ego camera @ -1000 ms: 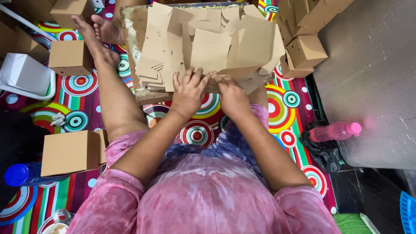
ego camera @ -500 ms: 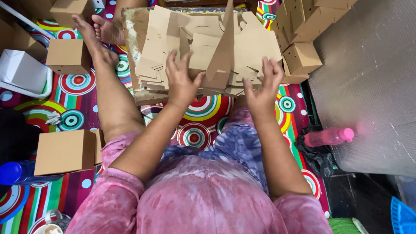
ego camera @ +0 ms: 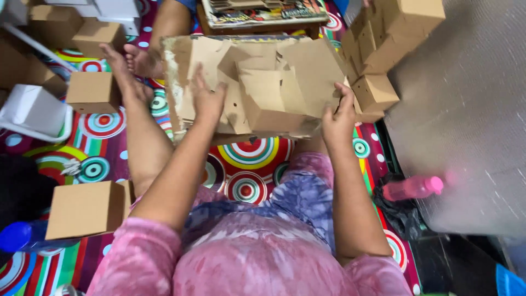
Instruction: The person sits on a patterned floor and folds flat cardboard pieces into small boxes by hand. They repeatedly pick up a flat piece, fold the sides, and tuck the flaps to form a box, then place the finished box aside.
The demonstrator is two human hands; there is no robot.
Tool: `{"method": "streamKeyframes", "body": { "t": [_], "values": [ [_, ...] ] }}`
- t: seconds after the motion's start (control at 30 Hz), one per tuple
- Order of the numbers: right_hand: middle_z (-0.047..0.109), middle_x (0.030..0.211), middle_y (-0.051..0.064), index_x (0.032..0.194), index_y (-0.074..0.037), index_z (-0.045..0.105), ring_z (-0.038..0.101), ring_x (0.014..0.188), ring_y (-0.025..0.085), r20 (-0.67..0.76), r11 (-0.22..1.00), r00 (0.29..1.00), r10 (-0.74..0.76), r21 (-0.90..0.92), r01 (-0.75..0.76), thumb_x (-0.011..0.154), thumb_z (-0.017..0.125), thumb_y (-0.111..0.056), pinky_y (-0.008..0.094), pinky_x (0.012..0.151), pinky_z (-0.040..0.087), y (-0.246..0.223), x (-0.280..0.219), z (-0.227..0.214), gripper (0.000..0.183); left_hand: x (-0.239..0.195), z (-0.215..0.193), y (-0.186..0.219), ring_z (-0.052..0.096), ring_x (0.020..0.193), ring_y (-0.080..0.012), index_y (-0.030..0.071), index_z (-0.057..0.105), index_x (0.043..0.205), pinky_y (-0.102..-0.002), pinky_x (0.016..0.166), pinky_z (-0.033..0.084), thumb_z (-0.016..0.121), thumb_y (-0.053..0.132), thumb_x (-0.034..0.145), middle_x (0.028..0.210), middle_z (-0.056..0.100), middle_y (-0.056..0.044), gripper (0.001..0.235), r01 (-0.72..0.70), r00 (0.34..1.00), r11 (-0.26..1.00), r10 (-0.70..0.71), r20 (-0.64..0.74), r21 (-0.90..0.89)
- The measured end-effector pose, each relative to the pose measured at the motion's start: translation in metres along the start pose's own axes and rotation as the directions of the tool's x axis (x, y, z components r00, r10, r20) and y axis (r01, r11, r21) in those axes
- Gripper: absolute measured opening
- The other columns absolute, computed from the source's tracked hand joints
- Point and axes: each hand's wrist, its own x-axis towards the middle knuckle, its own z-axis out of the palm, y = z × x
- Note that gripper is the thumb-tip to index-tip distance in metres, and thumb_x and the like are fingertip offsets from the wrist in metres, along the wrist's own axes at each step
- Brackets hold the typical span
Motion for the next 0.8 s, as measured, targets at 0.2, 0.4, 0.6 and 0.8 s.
{"method": "streamKeyframes", "body": {
  "t": [0.2, 0.4, 0.6, 0.8],
  "values": [
    [0.036, 0.158, 0.015, 0.146, -0.014, 0.062, 0.047, 0.140, 0.032, -0.131, 0.877, 0.897, -0.423, -0.310, 0.368, 0.095, 0.078, -0.021, 0.043, 0.118, 0.040, -0.090, 0.010, 0.010, 0.054, -0.002, 0.015, 0.014, 0.072, 0.108, -0.0334, 0.014, 0.053, 0.147, -0.044, 0.096, 0.055, 0.045, 0.062, 0.100, 0.115, 0.070, -0.019, 0.067, 0.694, 0.682, 0.594, -0.723, 0.107, -0.406],
    [0.038, 0.160, 0.015, 0.156, -0.021, 0.042, 0.068, 0.114, 0.045, 0.485, 0.912, 0.869, 0.095, -0.392, 0.119, 0.087, 0.072, -0.043, 0.056, 0.094, 0.060, -0.100, -0.026, 0.139, 0.079, -0.026, 0.032, -0.012, 0.070, 0.108, -0.0419, 0.023, 0.039, 0.154, -0.051, 0.094, 0.058, 0.083, 0.013, 0.080, 0.108, 0.065, -0.019, 0.087, 0.330, 0.906, 0.939, -0.345, 0.245, 0.098],
    [0.072, 0.104, 0.007, 0.126, -0.026, 0.065, 0.076, 0.101, 0.033, 0.605, 0.766, 0.742, 0.290, -0.611, 0.199, 0.097, 0.053, -0.049, 0.053, 0.087, 0.059, -0.044, -0.001, 0.150, 0.039, -0.022, 0.042, -0.030, 0.070, 0.070, -0.0256, 0.019, 0.037, 0.151, -0.034, 0.052, 0.065, 0.064, 0.018, 0.095, 0.103, 0.056, -0.016, 0.062, 0.726, 0.685, 0.617, -0.617, 0.387, -0.303],
    [0.076, 0.102, 0.011, 0.120, -0.024, 0.074, 0.074, 0.105, 0.037, 0.567, 0.762, 0.810, 0.149, -0.588, 0.271, 0.094, 0.067, -0.043, 0.051, 0.089, 0.060, -0.094, 0.041, 0.002, 0.033, -0.014, 0.011, 0.001, 0.060, 0.078, -0.0236, 0.022, 0.027, 0.157, -0.040, 0.062, 0.060, 0.056, 0.044, 0.100, 0.101, 0.048, -0.008, 0.068, 0.846, 0.533, 0.379, -0.636, 0.558, -0.376]
  ]
}}
